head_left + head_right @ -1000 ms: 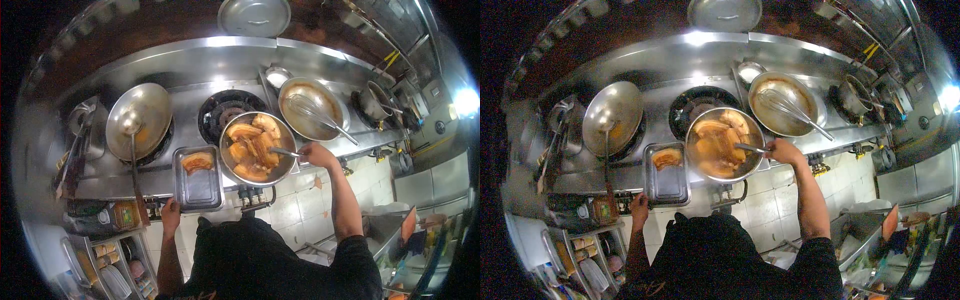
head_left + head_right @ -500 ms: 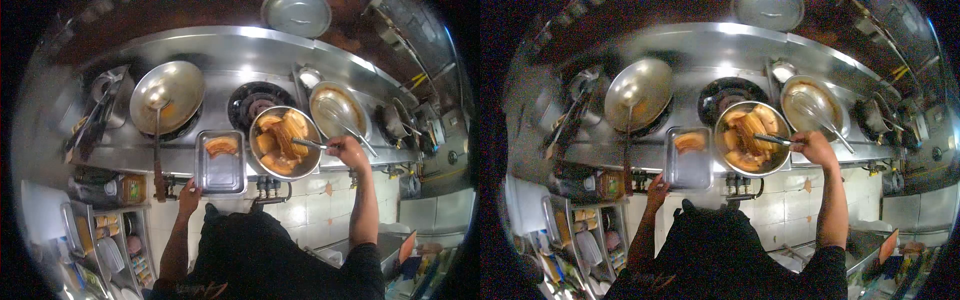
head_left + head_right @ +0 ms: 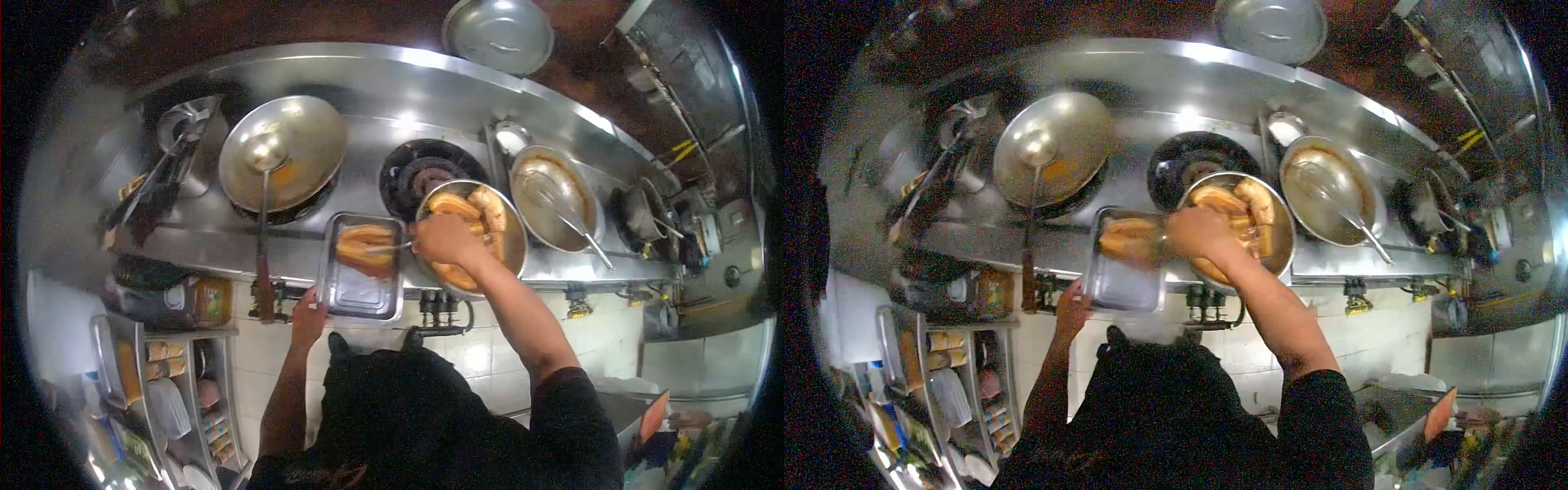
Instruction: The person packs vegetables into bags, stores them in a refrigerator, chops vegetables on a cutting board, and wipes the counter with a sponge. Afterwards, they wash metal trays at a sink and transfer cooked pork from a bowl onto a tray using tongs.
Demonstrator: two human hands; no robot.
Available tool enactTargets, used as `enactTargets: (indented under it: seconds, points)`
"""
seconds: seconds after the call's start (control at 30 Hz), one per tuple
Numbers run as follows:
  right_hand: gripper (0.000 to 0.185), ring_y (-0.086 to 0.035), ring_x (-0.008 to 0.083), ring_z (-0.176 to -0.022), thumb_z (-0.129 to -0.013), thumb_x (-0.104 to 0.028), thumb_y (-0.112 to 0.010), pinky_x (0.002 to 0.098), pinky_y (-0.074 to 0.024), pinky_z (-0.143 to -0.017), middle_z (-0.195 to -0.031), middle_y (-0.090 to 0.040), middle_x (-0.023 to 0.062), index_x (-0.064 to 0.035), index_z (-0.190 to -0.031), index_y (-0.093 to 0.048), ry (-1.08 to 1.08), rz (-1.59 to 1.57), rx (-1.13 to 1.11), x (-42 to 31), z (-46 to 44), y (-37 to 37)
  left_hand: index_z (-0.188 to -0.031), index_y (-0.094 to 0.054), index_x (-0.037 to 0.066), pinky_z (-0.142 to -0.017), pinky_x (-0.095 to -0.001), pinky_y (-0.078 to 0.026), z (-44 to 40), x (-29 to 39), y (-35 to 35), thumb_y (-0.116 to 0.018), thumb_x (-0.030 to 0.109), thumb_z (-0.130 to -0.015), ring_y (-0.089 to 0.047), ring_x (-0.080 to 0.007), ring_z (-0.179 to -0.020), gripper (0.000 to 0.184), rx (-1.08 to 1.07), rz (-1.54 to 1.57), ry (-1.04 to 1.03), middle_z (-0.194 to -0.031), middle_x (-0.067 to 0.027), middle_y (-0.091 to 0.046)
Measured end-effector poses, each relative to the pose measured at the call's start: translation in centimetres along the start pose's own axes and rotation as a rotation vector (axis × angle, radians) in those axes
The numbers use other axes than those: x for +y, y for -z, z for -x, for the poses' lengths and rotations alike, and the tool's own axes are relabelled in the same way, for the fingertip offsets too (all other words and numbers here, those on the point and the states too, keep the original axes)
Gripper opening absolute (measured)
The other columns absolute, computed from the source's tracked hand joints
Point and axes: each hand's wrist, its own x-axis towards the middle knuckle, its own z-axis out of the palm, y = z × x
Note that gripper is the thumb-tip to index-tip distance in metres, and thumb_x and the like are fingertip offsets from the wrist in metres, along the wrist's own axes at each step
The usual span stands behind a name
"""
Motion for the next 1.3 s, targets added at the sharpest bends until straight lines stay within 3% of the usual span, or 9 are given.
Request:
enactTargets:
  seconds: [0.13, 0.27, 0.5, 0.63, 0.67, 0.83, 1.07, 1.17, 1.3]
  points:
    - [0.029, -0.061, 0.0321, -0.080, -0.071, -0.021, -0.061, 0.0412, -0.0485, -0.070, -0.087, -0.063, 0.0155, -0.0146, -0.099, -0.062, -0.258, -0.007, 0.219, 7.1, 5.6, 2.8, -0.122, -0.046, 0.005, -0.050, -0.0294, -0.050, 0.0, -0.6, -0.4, -0.055, 0.009, -0.080, -0.061, -0.0155, -0.063, 0.043, 0.010, 0.136, 0.140, -0.090, -0.0113, -0.059]
    - [0.027, -0.060, 0.0344, -0.081, -0.072, -0.025, -0.062, 0.0436, -0.0476, -0.071, -0.083, -0.062, 0.0196, -0.0085, -0.094, -0.062, -0.633, -0.020, 0.215, 14.5, 10.1, 1.9, -0.121, -0.046, 0.006, -0.048, -0.0261, -0.048, -0.4, -2.6, -0.9, -0.056, 0.005, -0.079, -0.059, -0.0144, -0.058, 0.043, 0.034, 0.160, 0.053, -0.089, -0.0107, -0.060]
    - [0.021, -0.061, 0.0352, -0.077, -0.074, -0.020, -0.056, 0.0445, -0.0493, -0.068, -0.081, -0.063, 0.0194, -0.0057, -0.088, -0.063, -0.579, -0.058, 0.300, 19.2, 12.1, -3.7, -0.120, -0.049, 0.006, -0.060, -0.0288, -0.049, -0.9, -1.7, -0.2, -0.057, 0.005, -0.081, -0.056, -0.0180, -0.085, 0.039, -0.071, 0.085, 0.261, -0.106, -0.0109, -0.056]
    - [0.026, -0.062, 0.0329, -0.077, -0.074, -0.025, -0.060, 0.0424, -0.0490, -0.068, -0.083, -0.062, 0.0189, -0.0042, -0.089, -0.063, -0.434, -0.235, 0.372, 11.4, 12.2, 1.6, -0.122, -0.048, 0.010, -0.061, -0.0334, -0.047, -1.2, -6.0, -0.6, -0.060, 0.008, -0.076, -0.060, -0.0178, -0.061, 0.047, 0.112, -0.256, -0.224, -0.089, -0.0140, -0.062]
    - [0.029, -0.062, 0.0316, -0.078, -0.074, -0.028, -0.062, 0.0414, -0.0488, -0.068, -0.083, -0.062, 0.0188, -0.0034, -0.090, -0.063, -0.373, -0.300, 0.377, 9.5, 12.0, 2.0, -0.122, -0.048, 0.010, -0.059, -0.0328, -0.047, -0.9, -3.0, -0.1, -0.058, 0.009, -0.077, -0.059, -0.0177, -0.061, 0.046, 0.023, -0.117, 0.000, -0.088, -0.0143, -0.062]
    - [0.024, -0.064, 0.0298, -0.069, -0.078, -0.025, -0.052, 0.0406, -0.0509, -0.058, -0.077, -0.064, 0.0161, -0.0051, -0.082, -0.064, -0.067, -0.036, 0.101, -1.8, 5.8, -0.9, -0.122, -0.047, 0.010, -0.053, -0.0279, -0.048, -0.6, -0.5, -0.1, -0.054, 0.007, -0.079, -0.058, -0.0149, -0.060, 0.044, 0.010, 0.079, 0.125, -0.086, -0.0096, -0.061]
    - [0.019, -0.064, 0.0286, -0.068, -0.076, -0.017, -0.050, 0.0396, -0.0513, -0.056, -0.073, -0.064, 0.0139, -0.0058, -0.073, -0.065, 0.114, -0.077, 0.117, -6.3, 1.3, -1.5, -0.121, -0.048, 0.011, -0.053, -0.0273, -0.048, -0.6, -0.3, 0.0, -0.052, 0.009, -0.080, -0.058, -0.0140, -0.061, 0.042, 0.012, 0.003, 0.081, -0.084, -0.0085, -0.060]
    - [0.019, -0.064, 0.0274, -0.070, -0.076, -0.017, -0.050, 0.0388, -0.0513, -0.059, -0.074, -0.064, 0.0133, -0.0061, -0.072, -0.066, 0.229, -0.047, 0.063, -6.3, 2.2, -0.1, -0.121, -0.047, 0.009, -0.058, -0.0294, -0.049, -0.4, -2.8, -1.0, -0.052, 0.009, -0.080, -0.059, -0.0147, -0.063, 0.042, 0.019, 0.251, 0.038, -0.084, -0.0094, -0.060]
    - [0.020, -0.065, 0.0265, -0.073, -0.076, -0.018, -0.050, 0.0381, -0.0511, -0.062, -0.074, -0.065, 0.0131, -0.0061, -0.072, -0.066, 0.130, -0.008, 0.059, -6.5, -0.1, -4.2, -0.123, -0.044, 0.006, -0.054, -0.0312, -0.050, -0.9, -3.9, -1.3, -0.051, 0.009, -0.081, -0.062, -0.0177, -0.064, 0.043, 0.009, 0.032, 0.107, -0.086, -0.0123, -0.060]
